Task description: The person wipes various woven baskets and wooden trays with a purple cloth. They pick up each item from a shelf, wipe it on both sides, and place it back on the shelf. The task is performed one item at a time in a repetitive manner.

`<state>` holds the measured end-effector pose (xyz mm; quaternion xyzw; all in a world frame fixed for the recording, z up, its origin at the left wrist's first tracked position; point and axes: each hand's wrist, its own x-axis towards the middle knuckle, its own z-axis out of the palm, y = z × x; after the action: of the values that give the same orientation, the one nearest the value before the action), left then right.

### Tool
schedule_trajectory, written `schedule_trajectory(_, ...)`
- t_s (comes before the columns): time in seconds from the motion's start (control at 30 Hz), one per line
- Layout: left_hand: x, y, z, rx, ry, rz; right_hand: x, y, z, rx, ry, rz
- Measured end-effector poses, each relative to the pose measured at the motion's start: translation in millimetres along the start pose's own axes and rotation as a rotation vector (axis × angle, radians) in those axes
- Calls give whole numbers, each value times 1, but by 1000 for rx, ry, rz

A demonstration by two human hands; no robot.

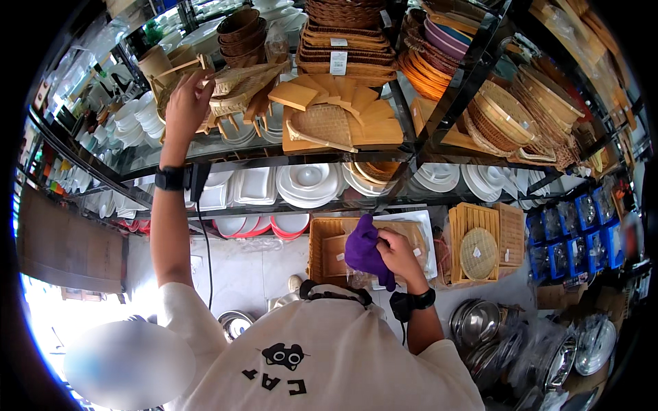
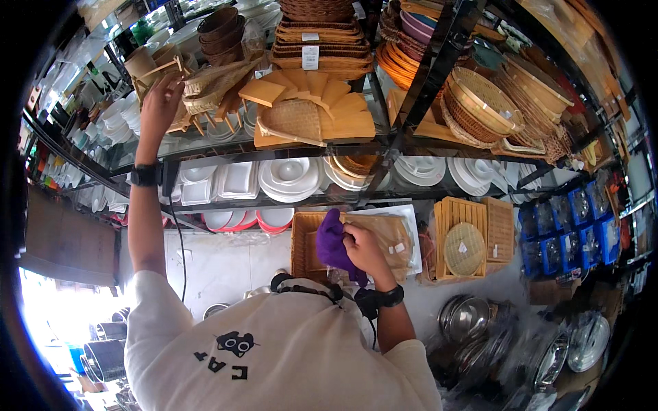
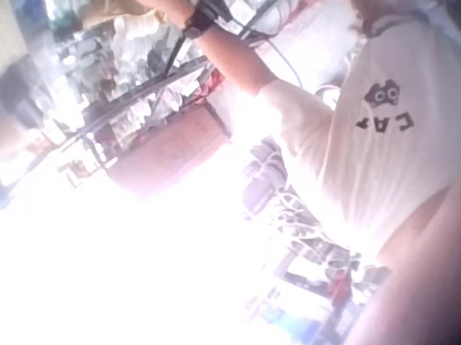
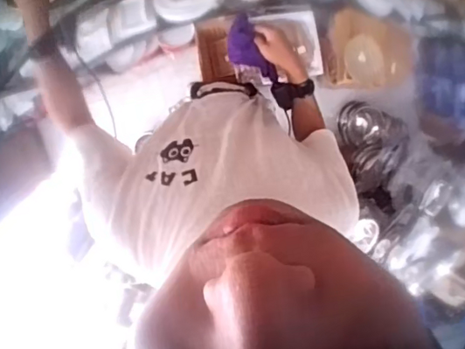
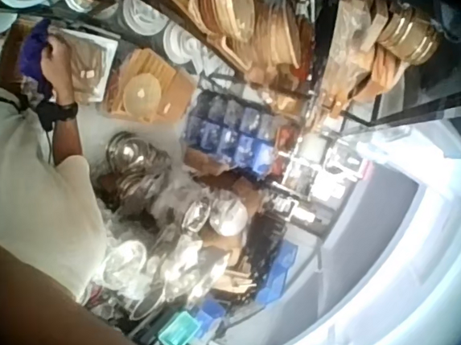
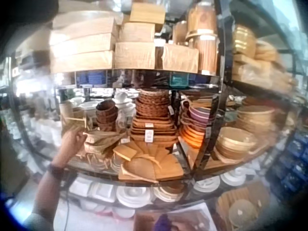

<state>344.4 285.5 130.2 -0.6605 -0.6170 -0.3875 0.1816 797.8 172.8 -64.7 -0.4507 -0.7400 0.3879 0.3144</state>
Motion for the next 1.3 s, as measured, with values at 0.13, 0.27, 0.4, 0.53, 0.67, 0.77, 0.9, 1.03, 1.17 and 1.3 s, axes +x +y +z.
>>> schedule_trajectory(0.13,6,-44,15,128,-110,20,1,0,5,-57,4,-8)
schedule_trajectory(0.27,9,-50,26,53,-175,23,-4,-14,2,-80,-14,-4)
schedule_trajectory(0.4,16,-53,34,-32,-178,22,-7,-9,2,-84,-23,7)
schedule_trajectory(0.53,18,-57,34,-108,-156,0,-6,-9,1,-79,-7,-20)
schedule_trajectory(0.67,17,-40,23,-118,-51,8,-8,0,6,2,32,-11)
schedule_trajectory(0.77,14,-10,4,-141,-35,21,-9,-4,1,33,37,27)
schedule_trajectory(0.9,-16,52,-14,-376,-65,39,-9,-6,-18,210,68,63)
schedule_trajectory(1.03,-62,115,-24,-478,-159,86,-11,-44,-50,643,265,41)
schedule_trajectory(1.17,-96,157,-22,-548,-267,252,-2,-96,-79,862,459,-300)
schedule_trajectory(1.3,-108,181,-25,-584,-354,458,22,-108,-98,202,551,-353)
